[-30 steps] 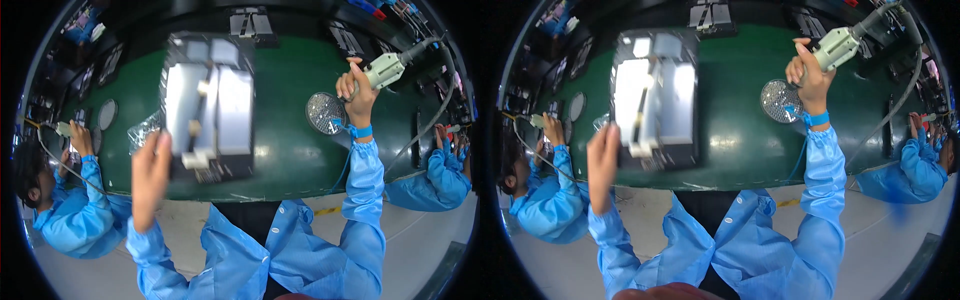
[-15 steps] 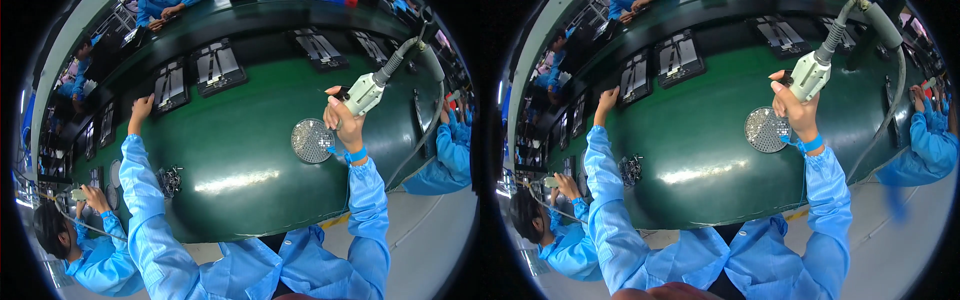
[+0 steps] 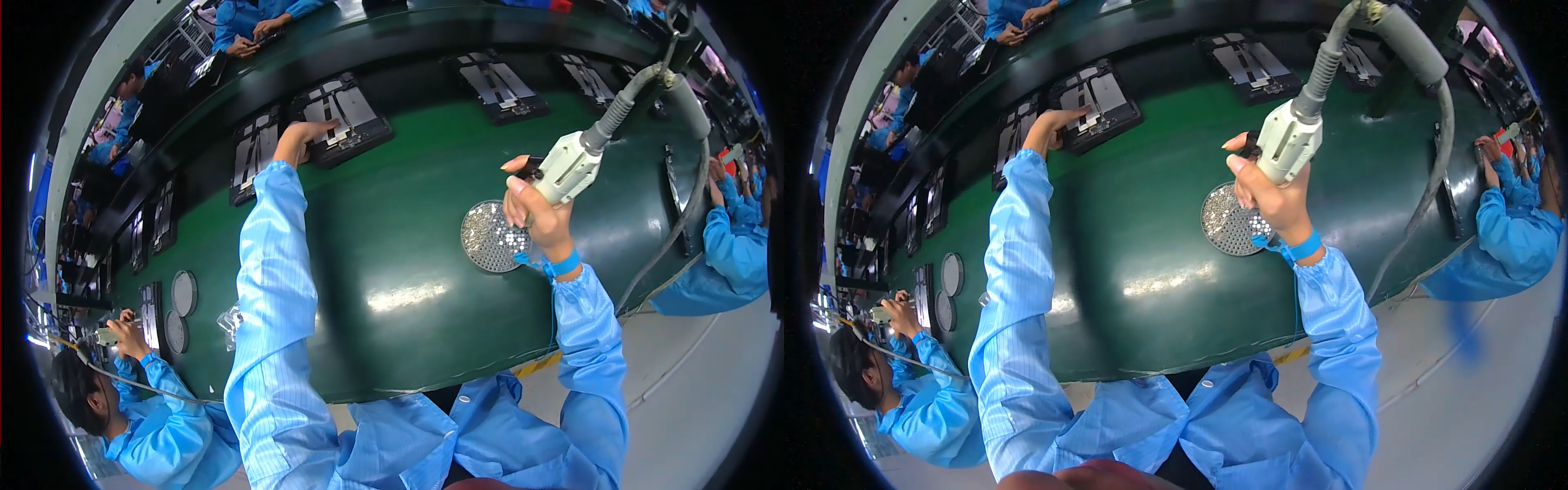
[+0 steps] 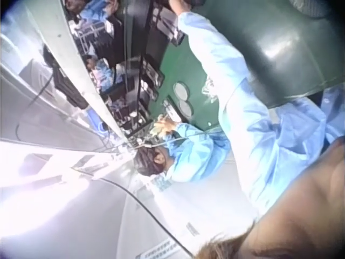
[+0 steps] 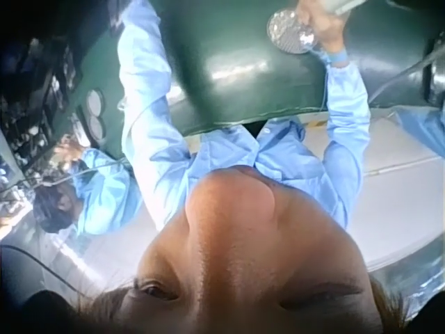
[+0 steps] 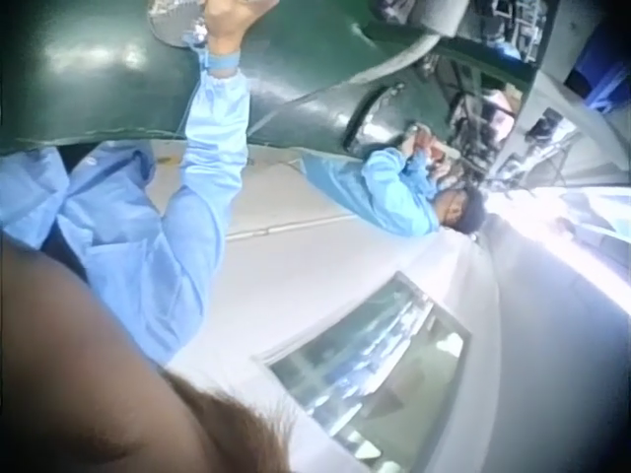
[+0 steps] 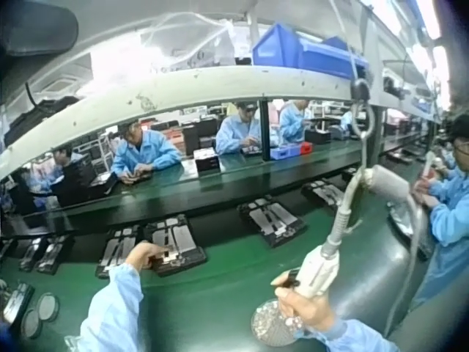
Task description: The person assembles tablet devices by placing small metal brackets onto tablet frames, driving screws with an electric screwdriver, and placing the assembled devices onto a conveyor line.
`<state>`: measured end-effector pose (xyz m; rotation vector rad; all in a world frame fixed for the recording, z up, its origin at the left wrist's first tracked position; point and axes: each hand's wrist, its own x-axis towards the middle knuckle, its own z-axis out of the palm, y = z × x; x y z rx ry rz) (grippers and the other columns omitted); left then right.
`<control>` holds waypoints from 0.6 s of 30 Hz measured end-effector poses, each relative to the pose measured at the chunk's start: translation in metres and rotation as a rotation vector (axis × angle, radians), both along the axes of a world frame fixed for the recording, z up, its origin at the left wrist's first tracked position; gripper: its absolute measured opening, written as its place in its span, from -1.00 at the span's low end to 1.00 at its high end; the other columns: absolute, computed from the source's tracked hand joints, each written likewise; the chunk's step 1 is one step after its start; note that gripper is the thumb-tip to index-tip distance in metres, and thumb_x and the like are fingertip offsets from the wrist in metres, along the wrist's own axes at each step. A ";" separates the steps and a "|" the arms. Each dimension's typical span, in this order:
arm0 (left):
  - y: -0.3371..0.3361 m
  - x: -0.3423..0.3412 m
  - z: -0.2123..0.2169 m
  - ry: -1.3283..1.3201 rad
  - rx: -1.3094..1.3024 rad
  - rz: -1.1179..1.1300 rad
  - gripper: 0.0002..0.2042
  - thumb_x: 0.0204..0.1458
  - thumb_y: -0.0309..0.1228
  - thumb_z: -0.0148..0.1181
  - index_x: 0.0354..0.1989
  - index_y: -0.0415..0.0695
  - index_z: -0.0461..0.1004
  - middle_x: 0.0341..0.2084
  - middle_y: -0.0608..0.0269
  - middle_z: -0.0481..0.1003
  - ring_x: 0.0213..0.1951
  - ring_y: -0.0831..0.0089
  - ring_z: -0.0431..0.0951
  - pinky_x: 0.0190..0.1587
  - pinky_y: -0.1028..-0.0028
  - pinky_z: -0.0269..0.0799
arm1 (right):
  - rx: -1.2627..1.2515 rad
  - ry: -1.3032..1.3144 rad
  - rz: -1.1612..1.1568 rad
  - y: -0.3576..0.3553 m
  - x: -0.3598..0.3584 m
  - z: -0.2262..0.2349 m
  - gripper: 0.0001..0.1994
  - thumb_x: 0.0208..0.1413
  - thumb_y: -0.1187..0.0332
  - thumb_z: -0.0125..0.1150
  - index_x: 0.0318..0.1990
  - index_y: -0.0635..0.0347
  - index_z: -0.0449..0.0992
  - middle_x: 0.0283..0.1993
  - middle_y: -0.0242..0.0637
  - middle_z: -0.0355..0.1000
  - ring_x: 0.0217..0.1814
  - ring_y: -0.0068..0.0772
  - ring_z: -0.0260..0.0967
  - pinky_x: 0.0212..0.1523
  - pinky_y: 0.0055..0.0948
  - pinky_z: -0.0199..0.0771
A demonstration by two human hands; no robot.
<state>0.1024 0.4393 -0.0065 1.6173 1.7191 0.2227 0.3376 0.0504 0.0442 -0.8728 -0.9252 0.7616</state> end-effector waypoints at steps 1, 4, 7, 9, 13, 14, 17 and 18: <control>0.000 0.004 0.001 -0.311 -0.259 0.006 -0.19 -0.10 0.07 0.39 0.14 -0.42 0.35 0.01 -0.10 0.50 -0.05 0.19 0.60 -0.02 0.22 0.52 | -0.005 -0.007 0.002 -0.002 0.001 -0.001 -0.83 0.11 0.57 0.15 -0.14 0.42 0.44 -0.66 -0.41 0.26 -0.75 -0.65 0.15 -0.68 -0.57 0.23; 0.010 -0.001 -0.003 -0.506 -0.019 0.104 -0.27 0.05 0.00 0.28 0.10 -0.50 0.32 -0.04 -0.14 0.50 -0.14 0.15 0.61 -0.16 0.24 0.56 | 0.003 -0.014 0.018 -0.004 -0.004 -0.002 -0.83 0.11 0.58 0.15 -0.14 0.42 0.45 -0.66 -0.41 0.27 -0.74 -0.65 0.16 -0.69 -0.57 0.23; -0.016 0.029 0.004 -0.664 0.296 0.148 -0.31 0.19 -0.09 0.10 0.16 -0.60 0.19 0.06 -0.42 0.38 0.11 -0.04 0.47 0.10 0.22 0.41 | -0.012 -0.004 -0.021 -0.007 0.001 -0.005 -0.82 0.10 0.57 0.16 -0.14 0.42 0.45 -0.66 -0.41 0.26 -0.74 -0.65 0.16 -0.69 -0.56 0.23; 0.000 -0.033 -0.004 -0.415 0.682 0.155 -0.37 0.17 -0.16 0.03 0.27 -0.43 0.15 0.21 -0.38 0.25 0.28 -0.16 0.24 0.28 0.26 0.19 | 0.002 0.014 0.068 0.006 -0.018 -0.003 -0.82 0.10 0.56 0.17 -0.13 0.42 0.45 -0.67 -0.40 0.25 -0.73 -0.63 0.16 -0.68 -0.54 0.24; -0.091 -0.036 0.040 -0.556 0.630 -0.101 -0.51 0.25 -0.24 -0.14 0.23 -0.36 0.23 0.02 -0.35 0.44 0.12 -0.17 0.41 0.15 0.22 0.29 | 0.012 -0.057 -0.032 0.003 -0.004 -0.006 -0.78 0.09 0.53 0.17 -0.11 0.44 0.44 -0.67 -0.40 0.23 -0.74 -0.58 0.15 -0.68 -0.54 0.21; -0.120 -0.051 0.037 -0.541 0.732 -0.097 -0.49 0.28 -0.23 -0.14 0.24 -0.42 0.21 0.06 -0.32 0.42 0.14 -0.08 0.42 0.18 0.26 0.28 | 0.019 -0.051 -0.013 0.005 -0.004 -0.005 -0.78 0.10 0.52 0.15 -0.11 0.45 0.43 -0.68 -0.40 0.20 -0.74 -0.58 0.13 -0.68 -0.53 0.20; -0.225 -0.093 0.030 -0.552 0.633 -0.159 -0.43 0.30 -0.20 -0.09 0.30 -0.46 0.12 0.16 -0.26 0.36 0.22 0.13 0.37 0.24 0.37 0.22 | 0.039 -0.053 0.020 0.004 -0.004 -0.001 -0.77 0.13 0.50 0.08 -0.09 0.47 0.42 -0.69 -0.43 0.12 -0.74 -0.59 0.06 -0.68 -0.50 0.16; -0.269 -0.088 0.040 -0.604 0.436 -0.126 -0.42 0.31 -0.21 -0.07 0.31 -0.45 0.09 0.20 -0.24 0.33 0.25 0.17 0.33 0.28 0.39 0.18 | 0.038 -0.070 0.004 0.002 0.001 -0.003 -0.77 0.15 0.51 0.05 -0.08 0.47 0.41 -0.69 -0.44 0.10 -0.74 -0.60 0.02 -0.67 -0.49 0.15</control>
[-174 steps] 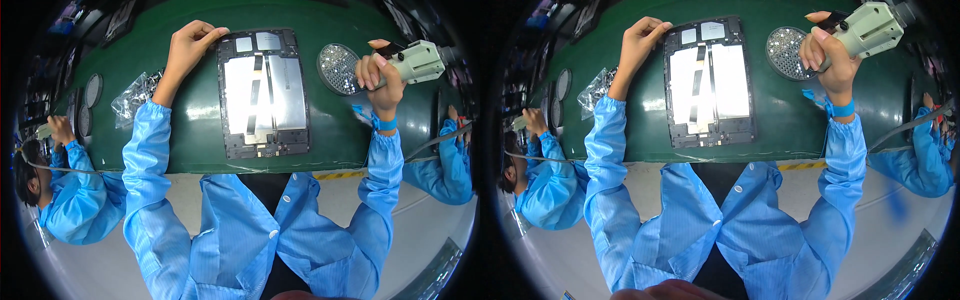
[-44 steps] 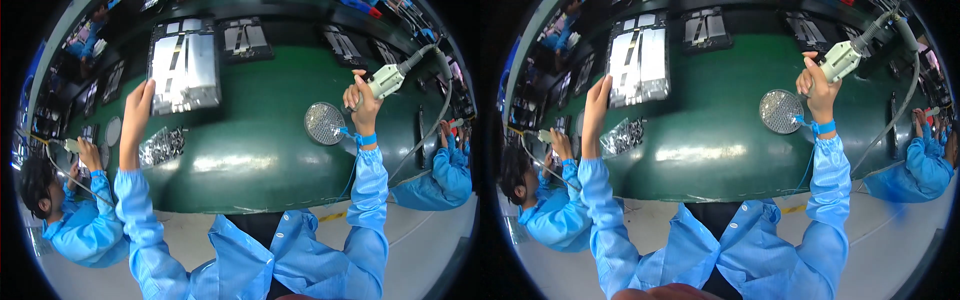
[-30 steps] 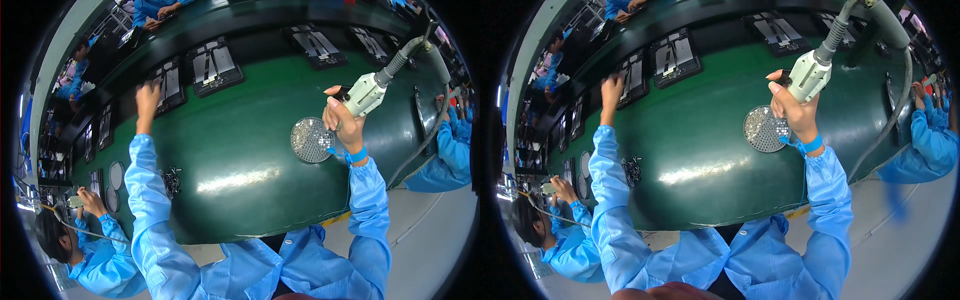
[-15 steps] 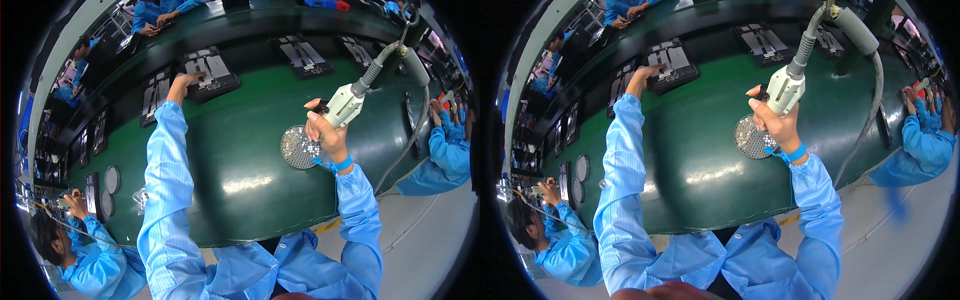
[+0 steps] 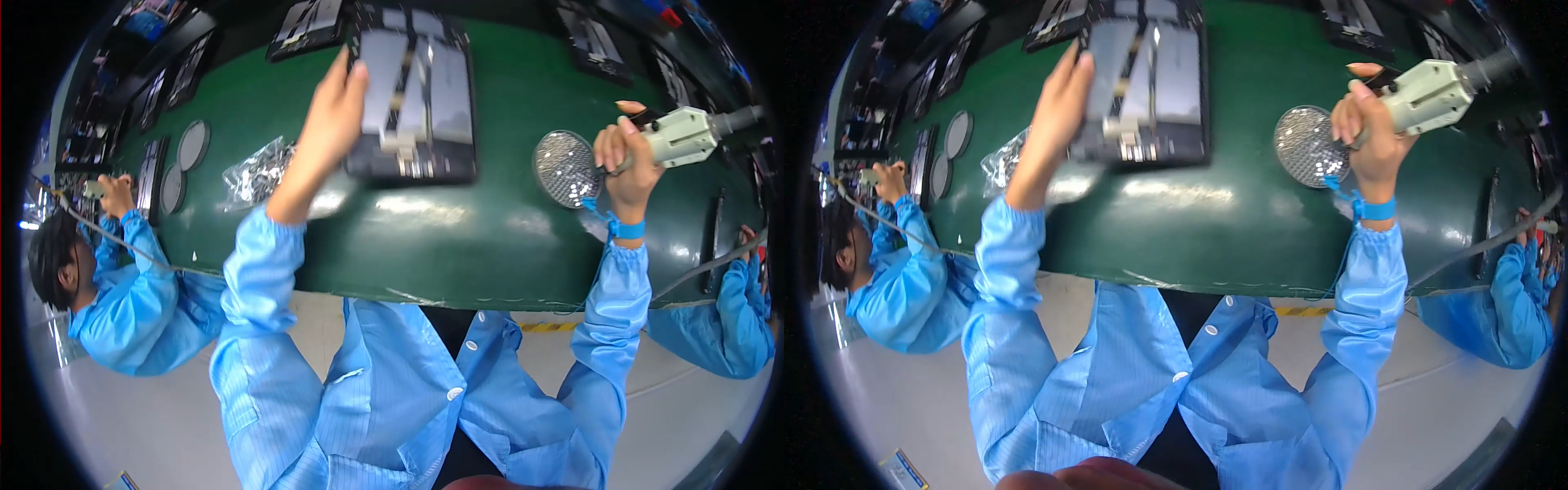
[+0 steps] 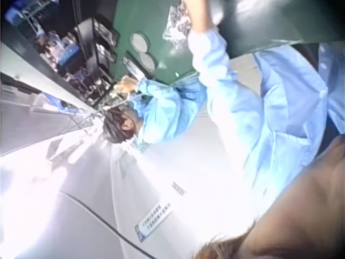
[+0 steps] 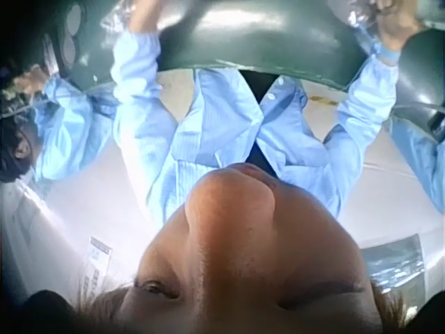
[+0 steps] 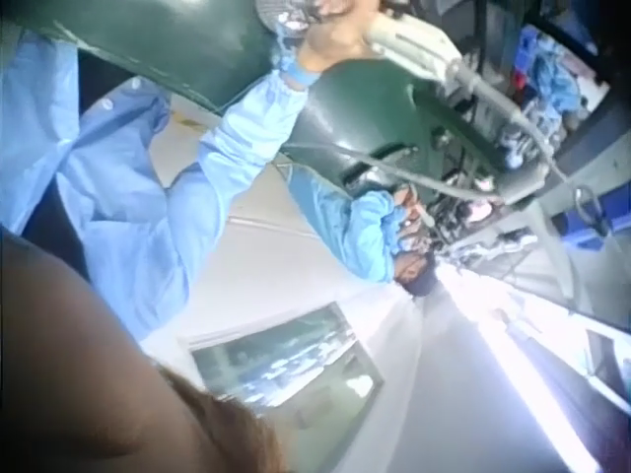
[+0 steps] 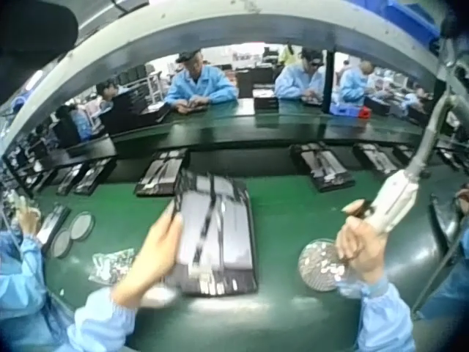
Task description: The person assembles tablet devices by placing small metal brackets onto tablet frames, driving screws with an electric screwdriver, and placing the assembled devices onto a conveyor line.
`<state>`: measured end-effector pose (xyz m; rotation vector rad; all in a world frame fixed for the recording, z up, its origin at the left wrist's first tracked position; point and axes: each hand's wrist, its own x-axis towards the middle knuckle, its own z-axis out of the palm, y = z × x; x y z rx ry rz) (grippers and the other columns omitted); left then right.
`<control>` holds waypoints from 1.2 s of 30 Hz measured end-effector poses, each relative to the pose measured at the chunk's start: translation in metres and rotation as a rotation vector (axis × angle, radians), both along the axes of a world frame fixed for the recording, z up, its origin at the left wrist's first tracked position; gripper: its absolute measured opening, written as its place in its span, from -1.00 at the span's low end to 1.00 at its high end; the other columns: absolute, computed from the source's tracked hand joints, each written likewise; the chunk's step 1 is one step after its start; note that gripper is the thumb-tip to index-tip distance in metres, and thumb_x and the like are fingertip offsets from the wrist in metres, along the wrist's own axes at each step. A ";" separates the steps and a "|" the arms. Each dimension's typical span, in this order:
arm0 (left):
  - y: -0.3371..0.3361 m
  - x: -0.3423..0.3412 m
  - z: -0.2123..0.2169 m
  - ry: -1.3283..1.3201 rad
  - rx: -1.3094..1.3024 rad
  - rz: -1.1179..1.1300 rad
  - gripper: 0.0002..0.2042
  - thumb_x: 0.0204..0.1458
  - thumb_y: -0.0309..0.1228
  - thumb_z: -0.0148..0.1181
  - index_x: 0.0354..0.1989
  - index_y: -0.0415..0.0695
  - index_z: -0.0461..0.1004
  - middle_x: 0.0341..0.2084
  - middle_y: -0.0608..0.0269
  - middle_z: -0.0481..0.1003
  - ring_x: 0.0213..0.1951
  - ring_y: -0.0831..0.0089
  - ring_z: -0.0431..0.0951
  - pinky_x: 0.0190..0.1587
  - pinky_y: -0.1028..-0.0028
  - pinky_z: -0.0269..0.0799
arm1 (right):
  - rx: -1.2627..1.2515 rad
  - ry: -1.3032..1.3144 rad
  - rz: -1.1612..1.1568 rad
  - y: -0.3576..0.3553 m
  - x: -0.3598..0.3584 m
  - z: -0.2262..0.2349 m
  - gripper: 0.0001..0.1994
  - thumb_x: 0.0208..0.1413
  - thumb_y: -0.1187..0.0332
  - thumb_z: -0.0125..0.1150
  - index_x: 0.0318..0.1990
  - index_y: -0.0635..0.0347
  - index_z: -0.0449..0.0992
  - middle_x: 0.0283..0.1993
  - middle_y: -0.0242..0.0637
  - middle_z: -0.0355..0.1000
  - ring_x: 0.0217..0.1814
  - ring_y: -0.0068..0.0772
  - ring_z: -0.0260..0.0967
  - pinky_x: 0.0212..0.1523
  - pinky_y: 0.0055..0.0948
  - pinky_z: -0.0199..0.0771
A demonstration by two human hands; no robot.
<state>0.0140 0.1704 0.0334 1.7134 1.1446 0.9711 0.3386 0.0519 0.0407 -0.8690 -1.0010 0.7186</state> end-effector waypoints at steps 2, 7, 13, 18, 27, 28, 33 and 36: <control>-0.054 -0.024 -0.025 0.106 0.051 0.063 -0.43 0.32 -0.22 -0.08 0.34 -0.40 0.08 0.21 -0.22 0.32 0.28 0.21 0.29 0.30 0.43 0.13 | 0.003 -0.003 0.051 0.004 -0.005 -0.002 -0.77 0.15 0.51 0.03 -0.07 0.46 0.41 -0.68 -0.46 0.08 -0.74 -0.61 0.02 -0.65 -0.49 0.15; -0.132 -0.035 -0.023 0.190 -0.229 0.066 -0.47 0.33 -0.22 -0.16 0.30 -0.42 0.13 0.09 -0.38 0.35 0.13 -0.03 0.40 0.15 0.27 0.31 | 0.001 -0.021 0.057 0.001 -0.013 -0.004 -0.76 0.16 0.49 0.01 -0.06 0.46 0.41 -0.69 -0.46 0.07 -0.74 -0.61 0.01 -0.65 -0.49 0.14; -0.112 -0.062 -0.019 0.603 0.191 0.142 -0.64 0.30 -0.27 -0.07 -0.26 -0.39 0.50 -0.38 -0.26 0.41 -0.31 -0.13 0.47 -0.20 0.09 0.38 | -0.020 -0.024 0.053 -0.005 -0.013 -0.004 -0.74 0.15 0.50 0.01 -0.05 0.48 0.41 -0.69 -0.46 0.05 -0.74 -0.60 0.00 -0.65 -0.48 0.14; -0.010 -0.128 -0.025 0.675 0.250 0.216 -0.74 -0.04 -0.26 0.40 -0.30 -0.20 0.60 -0.45 0.15 0.52 -0.39 0.31 0.52 -0.36 0.40 0.40 | -0.050 -0.072 0.041 -0.007 -0.014 -0.001 -0.69 0.16 0.44 -0.02 0.01 0.48 0.34 -0.70 -0.48 0.03 -0.73 -0.60 0.00 -0.62 -0.48 0.13; 0.019 -0.148 -0.043 0.589 0.140 0.022 -0.78 0.08 -0.35 0.30 -0.30 -0.31 0.55 -0.38 0.16 0.56 -0.31 0.45 0.55 -0.20 0.47 0.43 | 0.018 -0.077 0.113 -0.001 -0.019 -0.004 -0.72 0.17 0.44 0.05 -0.01 0.44 0.39 -0.69 -0.43 0.09 -0.73 -0.55 0.07 -0.63 -0.45 0.19; 0.020 -0.144 -0.043 0.586 0.139 0.016 -0.78 0.08 -0.35 0.30 -0.30 -0.31 0.55 -0.38 0.16 0.56 -0.31 0.45 0.55 -0.20 0.47 0.43 | 0.017 -0.088 0.128 -0.002 -0.019 -0.003 -0.72 0.17 0.44 0.06 -0.01 0.44 0.39 -0.69 -0.44 0.08 -0.73 -0.55 0.06 -0.63 -0.45 0.19; 0.018 -0.128 -0.026 0.553 0.355 0.115 -0.79 0.08 -0.35 0.29 -0.26 -0.26 0.54 -0.36 0.15 0.59 -0.26 0.40 0.57 -0.13 0.47 0.43 | -0.003 -0.033 0.121 -0.006 -0.009 -0.010 -0.69 0.18 0.42 0.05 0.02 0.43 0.39 -0.66 -0.47 0.06 -0.71 -0.59 0.04 -0.61 -0.47 0.17; 0.026 -0.138 -0.027 0.638 0.305 -0.031 -0.78 0.06 -0.34 0.31 -0.23 -0.25 0.56 -0.37 0.23 0.57 -0.23 0.47 0.52 -0.12 0.48 0.40 | 0.018 -0.040 0.135 -0.010 -0.004 -0.008 -0.68 0.18 0.42 0.02 0.03 0.44 0.38 -0.66 -0.49 0.04 -0.70 -0.61 0.01 -0.58 -0.48 0.14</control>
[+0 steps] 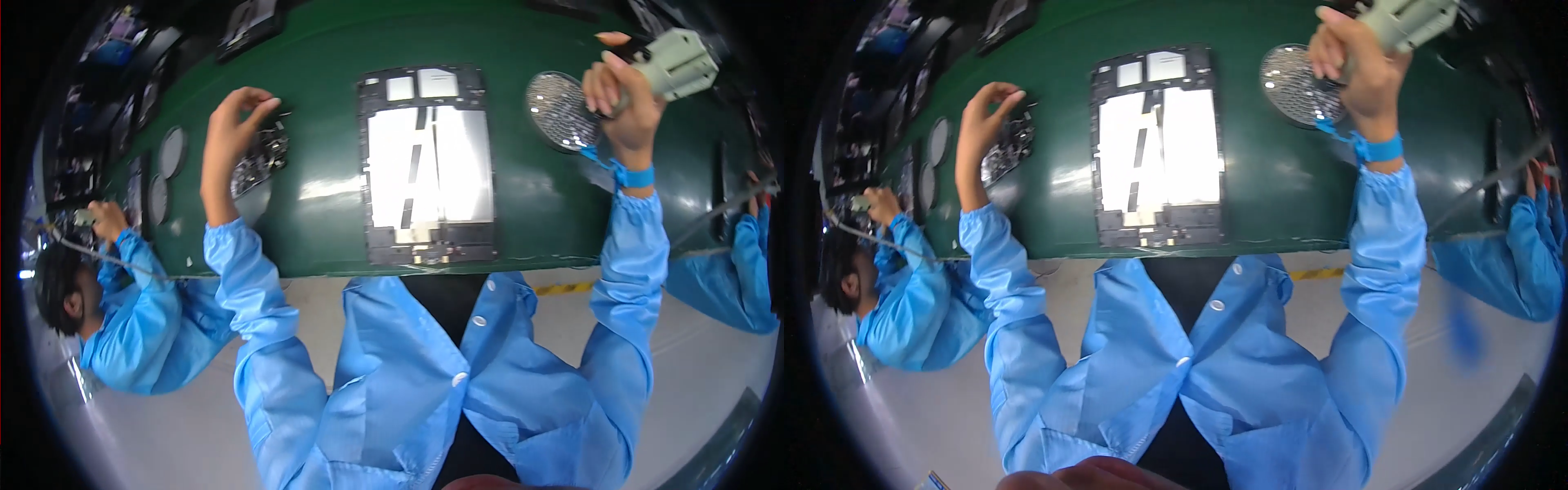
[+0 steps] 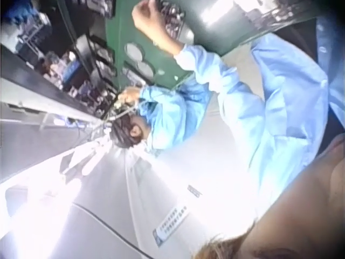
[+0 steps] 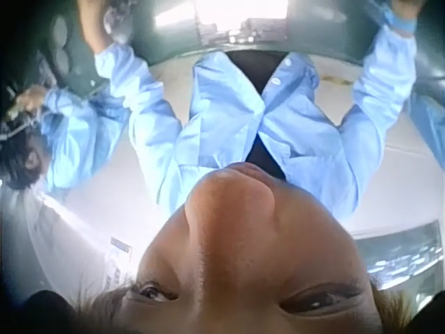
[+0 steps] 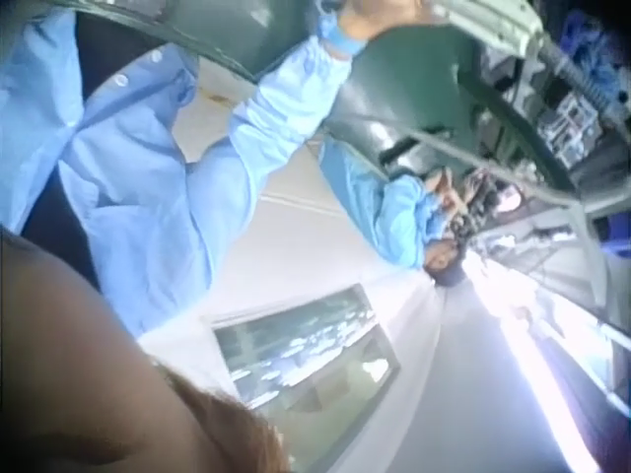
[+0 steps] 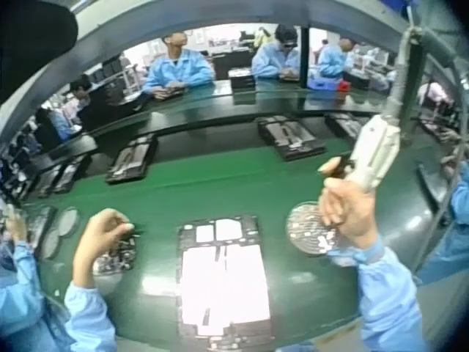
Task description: The person assembles tablet devices by placing small metal brackets onto tablet frames, driving screws with an electric screwdriver, and placing the assembled devices onto a conveyor line.
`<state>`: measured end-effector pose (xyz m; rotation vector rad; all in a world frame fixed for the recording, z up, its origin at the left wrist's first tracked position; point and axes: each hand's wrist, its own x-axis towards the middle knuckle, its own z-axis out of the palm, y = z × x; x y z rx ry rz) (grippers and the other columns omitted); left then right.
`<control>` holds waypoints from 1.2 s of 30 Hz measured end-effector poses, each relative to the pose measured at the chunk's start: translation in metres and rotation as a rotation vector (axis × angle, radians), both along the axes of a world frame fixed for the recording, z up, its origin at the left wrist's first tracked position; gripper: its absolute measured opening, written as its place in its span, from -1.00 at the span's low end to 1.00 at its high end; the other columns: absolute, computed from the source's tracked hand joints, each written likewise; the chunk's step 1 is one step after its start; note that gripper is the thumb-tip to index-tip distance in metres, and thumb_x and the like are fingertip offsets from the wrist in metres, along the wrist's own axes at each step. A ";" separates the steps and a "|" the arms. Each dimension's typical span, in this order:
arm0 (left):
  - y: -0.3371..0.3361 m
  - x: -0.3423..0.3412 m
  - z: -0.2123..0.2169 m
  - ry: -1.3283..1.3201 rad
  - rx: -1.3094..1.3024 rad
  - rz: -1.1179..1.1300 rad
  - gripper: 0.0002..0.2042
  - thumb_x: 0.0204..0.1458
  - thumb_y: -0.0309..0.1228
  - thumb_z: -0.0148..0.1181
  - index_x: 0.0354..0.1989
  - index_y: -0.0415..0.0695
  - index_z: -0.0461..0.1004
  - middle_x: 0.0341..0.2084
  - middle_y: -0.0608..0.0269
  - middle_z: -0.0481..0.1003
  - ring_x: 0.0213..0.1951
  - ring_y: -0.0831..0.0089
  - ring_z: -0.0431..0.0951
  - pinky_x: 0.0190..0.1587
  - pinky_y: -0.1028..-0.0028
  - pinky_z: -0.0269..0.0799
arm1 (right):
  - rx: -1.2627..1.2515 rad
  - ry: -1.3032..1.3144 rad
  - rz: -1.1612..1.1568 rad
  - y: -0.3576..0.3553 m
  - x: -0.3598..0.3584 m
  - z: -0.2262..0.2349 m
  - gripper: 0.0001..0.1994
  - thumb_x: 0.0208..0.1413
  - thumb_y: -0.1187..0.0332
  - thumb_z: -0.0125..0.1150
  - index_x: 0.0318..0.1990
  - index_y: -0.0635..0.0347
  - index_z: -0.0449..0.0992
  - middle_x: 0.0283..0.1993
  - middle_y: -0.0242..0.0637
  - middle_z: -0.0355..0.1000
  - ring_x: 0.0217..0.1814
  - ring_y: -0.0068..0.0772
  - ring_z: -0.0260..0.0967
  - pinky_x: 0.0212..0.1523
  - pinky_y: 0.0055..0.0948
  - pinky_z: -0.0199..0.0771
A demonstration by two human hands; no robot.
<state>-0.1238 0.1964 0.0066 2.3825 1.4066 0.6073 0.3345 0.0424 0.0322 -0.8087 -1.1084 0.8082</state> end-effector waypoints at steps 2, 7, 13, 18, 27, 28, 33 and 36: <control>-0.004 0.001 0.004 0.066 -0.122 0.000 -0.73 0.01 -0.32 0.35 -0.22 -0.25 0.57 -0.36 0.23 0.58 -0.24 0.48 0.51 -0.13 0.47 0.41 | -0.003 0.026 0.021 0.002 -0.003 -0.002 -0.69 0.18 0.43 0.01 0.03 0.44 0.38 -0.66 -0.49 0.03 -0.70 -0.61 0.00 -0.58 -0.49 0.14; 0.006 0.001 0.010 0.136 -0.239 0.019 -0.74 -0.01 -0.34 0.36 -0.22 -0.26 0.56 -0.39 0.22 0.58 -0.30 0.45 0.54 -0.20 0.47 0.42 | 0.024 -0.061 0.016 0.005 -0.007 -0.005 -0.70 0.18 0.45 -0.01 0.01 0.47 0.38 -0.67 -0.47 0.05 -0.71 -0.62 0.00 -0.60 -0.50 0.11; 0.005 0.019 0.015 0.089 0.083 -0.110 -0.83 0.11 -0.41 0.23 -0.25 -0.28 0.57 -0.44 0.16 0.58 -0.37 0.45 0.55 -0.29 0.41 0.42 | 0.000 -0.085 -0.002 0.004 -0.015 0.001 -0.72 0.17 0.47 -0.03 -0.01 0.48 0.39 -0.68 -0.46 0.06 -0.71 -0.62 0.03 -0.62 -0.50 0.13; -0.017 0.078 0.022 -0.287 -0.174 -0.225 -0.82 0.14 -0.42 0.21 -0.22 -0.29 0.59 -0.46 0.22 0.58 -0.42 0.57 0.55 -0.33 0.57 0.46 | -0.006 -0.073 -0.018 0.003 -0.014 0.000 -0.72 0.15 0.47 -0.03 -0.03 0.47 0.39 -0.70 -0.47 0.06 -0.74 -0.61 0.01 -0.64 -0.50 0.13; -0.012 0.107 0.000 -0.226 -0.076 -0.259 -0.87 0.07 -0.48 0.26 -0.26 -0.28 0.62 -0.47 0.17 0.55 -0.47 0.50 0.59 -0.39 0.56 0.48 | -0.019 0.000 0.020 0.001 -0.011 -0.001 -0.71 0.16 0.47 -0.04 -0.01 0.47 0.39 -0.70 -0.47 0.05 -0.73 -0.61 0.02 -0.62 -0.48 0.14; -0.011 0.105 -0.002 -0.228 -0.110 -0.228 -0.86 0.08 -0.47 0.27 -0.25 -0.28 0.62 -0.45 0.20 0.56 -0.46 0.52 0.58 -0.37 0.57 0.48 | -0.011 -0.012 0.025 0.001 -0.010 -0.001 -0.71 0.16 0.47 -0.03 0.00 0.47 0.39 -0.70 -0.46 0.04 -0.72 -0.60 0.02 -0.61 -0.47 0.15; -0.011 0.107 -0.008 -0.197 -0.080 -0.224 -0.85 0.08 -0.45 0.27 -0.24 -0.27 0.62 -0.41 0.25 0.57 -0.44 0.55 0.56 -0.34 0.58 0.47 | 0.002 -0.026 0.017 0.000 -0.009 -0.001 -0.71 0.17 0.48 -0.04 0.01 0.46 0.39 -0.68 -0.45 0.06 -0.72 -0.61 0.02 -0.61 -0.48 0.14; -0.015 0.115 -0.009 -0.174 0.048 -0.250 -0.86 0.04 -0.47 0.29 -0.28 -0.26 0.63 -0.45 0.20 0.55 -0.46 0.48 0.58 -0.38 0.54 0.47 | 0.028 -0.062 0.021 -0.001 -0.005 -0.001 -0.71 0.18 0.48 -0.04 0.00 0.46 0.39 -0.68 -0.45 0.06 -0.72 -0.61 0.02 -0.61 -0.48 0.14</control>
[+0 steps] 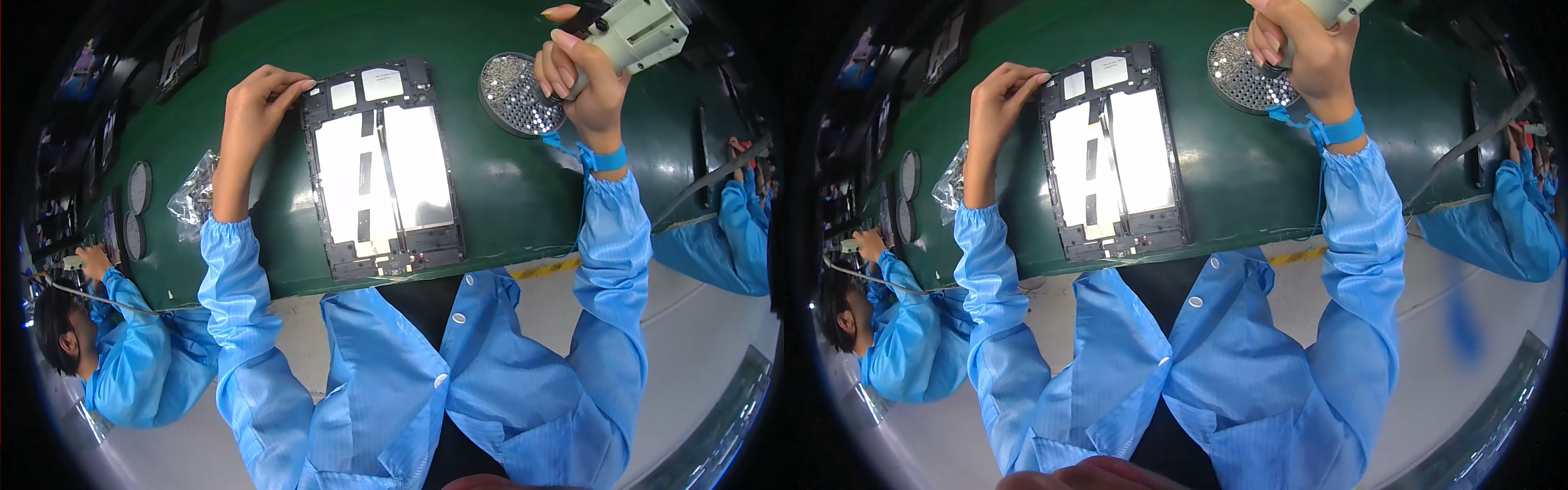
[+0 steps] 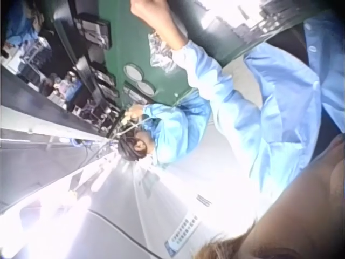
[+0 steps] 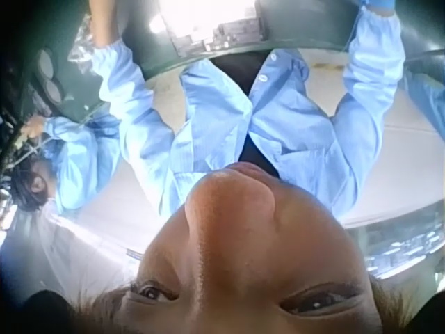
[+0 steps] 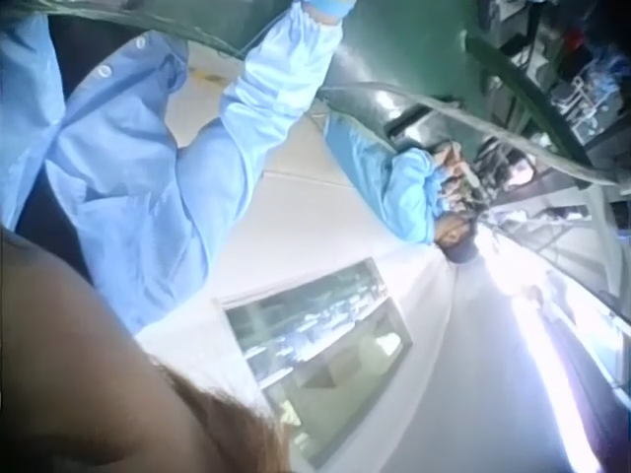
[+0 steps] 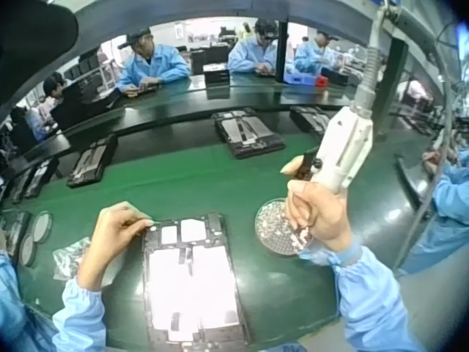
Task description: The person assembles tablet devices by placing small metal brackets onto tablet frames, driving screws with an electric screwdriver, and placing the assembled devices onto a conveyor line.
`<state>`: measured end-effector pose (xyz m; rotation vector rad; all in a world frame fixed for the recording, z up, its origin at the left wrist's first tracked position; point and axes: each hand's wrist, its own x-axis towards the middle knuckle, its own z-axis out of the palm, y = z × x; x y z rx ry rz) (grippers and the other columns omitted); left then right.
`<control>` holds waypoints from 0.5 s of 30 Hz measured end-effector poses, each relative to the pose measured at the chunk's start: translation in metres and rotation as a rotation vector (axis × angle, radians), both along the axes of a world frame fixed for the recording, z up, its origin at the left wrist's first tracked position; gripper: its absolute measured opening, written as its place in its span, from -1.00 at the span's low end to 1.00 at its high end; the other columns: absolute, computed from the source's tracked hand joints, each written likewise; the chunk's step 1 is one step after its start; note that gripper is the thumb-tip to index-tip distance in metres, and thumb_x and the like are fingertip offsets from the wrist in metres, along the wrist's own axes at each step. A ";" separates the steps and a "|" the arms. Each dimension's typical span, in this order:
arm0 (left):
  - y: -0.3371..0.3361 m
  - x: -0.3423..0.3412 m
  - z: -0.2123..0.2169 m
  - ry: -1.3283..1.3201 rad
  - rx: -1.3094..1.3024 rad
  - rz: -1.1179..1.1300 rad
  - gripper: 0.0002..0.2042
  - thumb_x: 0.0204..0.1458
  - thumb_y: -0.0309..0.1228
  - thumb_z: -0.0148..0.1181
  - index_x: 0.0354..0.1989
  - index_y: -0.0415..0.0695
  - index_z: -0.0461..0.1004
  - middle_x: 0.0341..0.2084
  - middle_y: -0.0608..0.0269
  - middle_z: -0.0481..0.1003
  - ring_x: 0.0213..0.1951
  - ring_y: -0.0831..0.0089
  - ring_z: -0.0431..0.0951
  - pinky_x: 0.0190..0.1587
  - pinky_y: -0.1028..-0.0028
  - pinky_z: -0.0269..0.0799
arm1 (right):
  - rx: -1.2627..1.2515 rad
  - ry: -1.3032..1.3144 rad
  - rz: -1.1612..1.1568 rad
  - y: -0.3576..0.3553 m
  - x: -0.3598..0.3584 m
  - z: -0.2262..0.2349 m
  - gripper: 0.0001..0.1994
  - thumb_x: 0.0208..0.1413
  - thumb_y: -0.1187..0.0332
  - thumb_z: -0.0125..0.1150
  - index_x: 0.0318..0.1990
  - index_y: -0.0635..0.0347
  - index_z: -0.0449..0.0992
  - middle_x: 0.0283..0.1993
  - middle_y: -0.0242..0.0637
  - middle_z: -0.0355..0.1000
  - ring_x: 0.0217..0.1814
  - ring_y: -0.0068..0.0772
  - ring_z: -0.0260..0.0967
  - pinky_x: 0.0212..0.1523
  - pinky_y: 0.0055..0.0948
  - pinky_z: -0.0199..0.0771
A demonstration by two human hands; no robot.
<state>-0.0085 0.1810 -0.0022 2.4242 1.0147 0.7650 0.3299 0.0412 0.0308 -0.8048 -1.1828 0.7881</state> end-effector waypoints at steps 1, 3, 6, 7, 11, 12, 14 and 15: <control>-0.002 0.001 0.000 -0.004 0.032 0.003 -0.86 0.05 -0.46 0.29 -0.26 -0.25 0.63 -0.43 0.21 0.55 -0.43 0.49 0.57 -0.36 0.54 0.46 | 0.006 -0.002 0.005 -0.001 0.001 0.000 -0.72 0.18 0.47 -0.03 -0.01 0.45 0.40 -0.68 -0.45 0.06 -0.72 -0.60 0.02 -0.61 -0.48 0.15; -0.005 -0.002 -0.002 -0.017 0.064 0.005 -0.85 0.05 -0.45 0.29 -0.25 -0.24 0.63 -0.42 0.21 0.56 -0.40 0.50 0.57 -0.34 0.53 0.45 | 0.012 -0.012 0.008 0.002 0.000 0.000 -0.73 0.18 0.47 -0.02 -0.01 0.44 0.40 -0.68 -0.45 0.07 -0.72 -0.60 0.03 -0.62 -0.48 0.15; -0.012 0.004 -0.013 -0.211 -0.350 0.116 -0.82 0.11 -0.39 0.26 -0.21 -0.23 0.64 -0.32 0.28 0.60 -0.33 0.57 0.48 -0.30 0.61 0.33 | 0.045 0.002 0.028 0.004 0.007 -0.011 -0.77 0.17 0.46 0.02 -0.09 0.43 0.46 -0.70 -0.43 0.09 -0.74 -0.56 0.07 -0.65 -0.45 0.19; -0.009 -0.001 -0.013 -0.208 -0.411 0.128 -0.80 0.12 -0.37 0.26 -0.20 -0.26 0.63 -0.35 0.31 0.60 -0.38 0.61 0.44 -0.31 0.64 0.29 | 0.035 -0.018 -0.012 0.006 0.009 -0.013 -0.79 0.16 0.46 0.04 -0.13 0.44 0.47 -0.72 -0.43 0.09 -0.75 -0.55 0.08 -0.67 -0.45 0.20; 0.002 -0.021 -0.015 -0.201 -0.527 0.073 -0.76 0.14 -0.35 0.26 -0.17 -0.30 0.61 -0.40 0.34 0.55 -0.41 0.67 0.38 -0.31 0.65 0.28 | -0.033 0.024 -0.020 0.004 -0.012 0.001 -0.78 0.14 0.48 0.04 -0.13 0.45 0.44 -0.72 -0.41 0.08 -0.76 -0.56 0.07 -0.69 -0.45 0.20; 0.000 -0.021 -0.017 -0.217 -0.542 0.076 -0.76 0.14 -0.36 0.26 -0.16 -0.31 0.60 -0.43 0.35 0.54 -0.42 0.67 0.37 -0.30 0.65 0.28 | -0.029 0.026 0.009 0.004 -0.011 -0.002 -0.77 0.13 0.48 0.01 -0.10 0.45 0.43 -0.72 -0.40 0.08 -0.77 -0.55 0.06 -0.69 -0.45 0.20; -0.003 -0.018 -0.020 -0.237 -0.557 0.072 -0.76 0.15 -0.36 0.25 -0.15 -0.31 0.60 -0.44 0.36 0.53 -0.42 0.66 0.37 -0.30 0.65 0.28 | -0.033 0.026 -0.001 0.004 -0.008 -0.006 -0.77 0.13 0.48 0.00 -0.10 0.44 0.43 -0.72 -0.40 0.08 -0.77 -0.55 0.06 -0.69 -0.45 0.20; -0.005 -0.019 -0.019 -0.232 -0.564 0.084 -0.76 0.15 -0.36 0.25 -0.15 -0.31 0.59 -0.45 0.36 0.51 -0.42 0.66 0.37 -0.30 0.65 0.28 | -0.030 0.053 -0.001 0.005 -0.010 -0.009 -0.77 0.14 0.48 -0.01 -0.10 0.43 0.44 -0.72 -0.40 0.07 -0.77 -0.55 0.05 -0.69 -0.45 0.19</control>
